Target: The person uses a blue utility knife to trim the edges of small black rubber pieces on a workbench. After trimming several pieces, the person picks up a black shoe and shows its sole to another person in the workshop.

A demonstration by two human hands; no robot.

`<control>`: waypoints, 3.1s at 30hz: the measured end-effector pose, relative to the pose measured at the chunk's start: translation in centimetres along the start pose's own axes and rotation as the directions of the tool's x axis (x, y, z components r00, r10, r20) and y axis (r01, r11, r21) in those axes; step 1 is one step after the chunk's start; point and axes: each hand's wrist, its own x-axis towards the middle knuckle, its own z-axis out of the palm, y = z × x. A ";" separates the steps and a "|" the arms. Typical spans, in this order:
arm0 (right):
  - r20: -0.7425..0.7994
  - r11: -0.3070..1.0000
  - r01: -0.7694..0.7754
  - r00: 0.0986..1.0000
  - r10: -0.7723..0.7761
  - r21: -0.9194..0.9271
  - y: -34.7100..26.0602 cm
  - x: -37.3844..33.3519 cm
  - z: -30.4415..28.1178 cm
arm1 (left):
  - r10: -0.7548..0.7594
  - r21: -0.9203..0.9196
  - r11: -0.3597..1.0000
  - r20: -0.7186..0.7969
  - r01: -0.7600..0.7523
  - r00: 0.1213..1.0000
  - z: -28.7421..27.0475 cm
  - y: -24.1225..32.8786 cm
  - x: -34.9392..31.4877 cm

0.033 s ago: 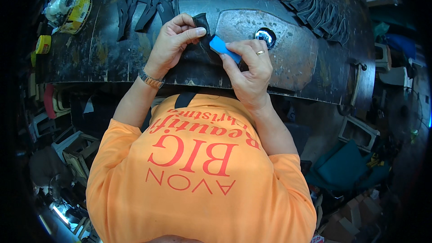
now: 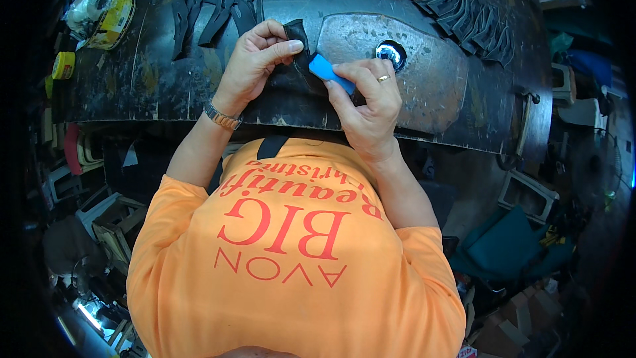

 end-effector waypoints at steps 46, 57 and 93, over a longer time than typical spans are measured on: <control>0.023 0.971 0.153 0.988 -0.151 -0.186 0.9 -1.2 -0.6 | 0.005 -0.046 0.999 -0.129 -0.011 0.992 -0.5 -0.7 0.2; 0.001 0.960 0.217 0.975 -0.220 -0.177 0.0 1.1 0.5 | 0.081 0.054 0.996 -0.094 -0.076 0.992 0.0 -0.7 -0.2; 0.349 0.154 -0.517 0.740 0.575 0.842 1.0 0.6 -3.4 | 0.345 -0.261 0.898 -0.081 -0.354 0.935 1.5 -0.5 -2.0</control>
